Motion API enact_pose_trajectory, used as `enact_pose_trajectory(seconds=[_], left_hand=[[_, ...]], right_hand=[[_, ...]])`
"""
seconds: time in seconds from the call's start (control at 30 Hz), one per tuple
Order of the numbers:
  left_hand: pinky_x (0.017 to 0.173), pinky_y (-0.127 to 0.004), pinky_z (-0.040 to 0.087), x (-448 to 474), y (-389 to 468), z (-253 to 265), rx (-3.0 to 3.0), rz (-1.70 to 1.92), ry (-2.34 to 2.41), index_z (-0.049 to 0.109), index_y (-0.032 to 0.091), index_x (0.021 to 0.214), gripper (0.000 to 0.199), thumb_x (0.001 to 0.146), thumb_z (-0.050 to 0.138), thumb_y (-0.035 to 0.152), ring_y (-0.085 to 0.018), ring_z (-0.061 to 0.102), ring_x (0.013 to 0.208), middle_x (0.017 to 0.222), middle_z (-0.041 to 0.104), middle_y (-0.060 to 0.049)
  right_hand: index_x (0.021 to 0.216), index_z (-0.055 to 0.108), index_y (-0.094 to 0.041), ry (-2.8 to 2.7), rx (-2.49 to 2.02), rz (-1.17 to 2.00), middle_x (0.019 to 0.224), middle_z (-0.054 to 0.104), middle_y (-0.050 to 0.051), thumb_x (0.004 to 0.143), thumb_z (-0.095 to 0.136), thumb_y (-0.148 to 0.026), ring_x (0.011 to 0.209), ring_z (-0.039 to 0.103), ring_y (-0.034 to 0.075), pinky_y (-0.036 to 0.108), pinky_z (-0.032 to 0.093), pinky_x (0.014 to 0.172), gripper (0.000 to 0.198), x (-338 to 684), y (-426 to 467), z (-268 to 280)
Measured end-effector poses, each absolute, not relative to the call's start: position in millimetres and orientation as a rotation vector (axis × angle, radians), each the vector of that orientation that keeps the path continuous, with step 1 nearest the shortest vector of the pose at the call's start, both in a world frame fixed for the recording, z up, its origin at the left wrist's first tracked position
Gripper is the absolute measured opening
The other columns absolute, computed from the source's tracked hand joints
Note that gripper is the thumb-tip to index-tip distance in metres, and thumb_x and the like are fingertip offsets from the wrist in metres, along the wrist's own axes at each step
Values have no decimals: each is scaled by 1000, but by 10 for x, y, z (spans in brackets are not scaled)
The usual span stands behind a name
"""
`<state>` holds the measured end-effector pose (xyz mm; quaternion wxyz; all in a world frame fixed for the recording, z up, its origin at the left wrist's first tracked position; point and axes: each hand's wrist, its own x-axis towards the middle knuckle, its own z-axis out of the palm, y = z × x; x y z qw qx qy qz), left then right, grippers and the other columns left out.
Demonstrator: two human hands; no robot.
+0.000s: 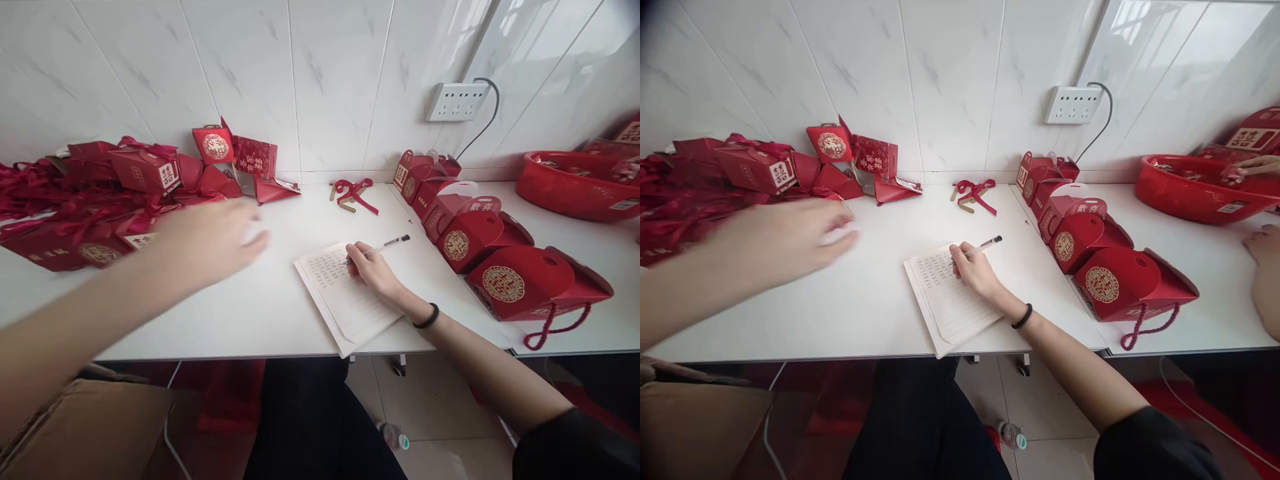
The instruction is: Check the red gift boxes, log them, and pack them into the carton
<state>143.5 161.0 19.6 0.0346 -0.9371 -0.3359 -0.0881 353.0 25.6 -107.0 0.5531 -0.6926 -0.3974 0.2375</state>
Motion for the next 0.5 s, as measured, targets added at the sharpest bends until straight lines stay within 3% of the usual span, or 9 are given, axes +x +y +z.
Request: enact_pose_trajectory(seconds=[0.13,0.3,0.37,0.5], left_hand=[[79,-33,46,2499,1611,-388,-3157,-105,-814,62,14,91,29,86,44,35,-22,61,89,94,66,-8],[69,-28,44,2775,1711,-1016,-3668,-156,-816,61,17,87,21,81,47,31,-19,61,81,89,67,-5],[71,-27,44,2711,1786,-1075,-3810,-45,-664,62,17,89,21,76,51,30,-19,61,83,91,66,-5],[84,-31,40,2615,1864,-1063,-3872,41,-491,62,20,99,39,65,65,37,-24,54,101,107,59,-6]], right_hand=[[63,41,-21,-871,-1614,546,49,45,-5,82,49,-48,45,41,11,24,33,46,35,3518,348,-1232],[62,42,-21,-952,-1638,440,53,47,-4,76,57,-41,49,41,11,24,33,47,29,3497,292,-1232],[59,41,-21,-983,-1680,442,52,45,-4,76,57,-39,48,39,11,23,31,46,30,3491,285,-1215],[55,33,-21,-1033,-1744,476,48,38,-6,78,55,-35,45,32,9,23,25,43,34,3488,279,-1205]])
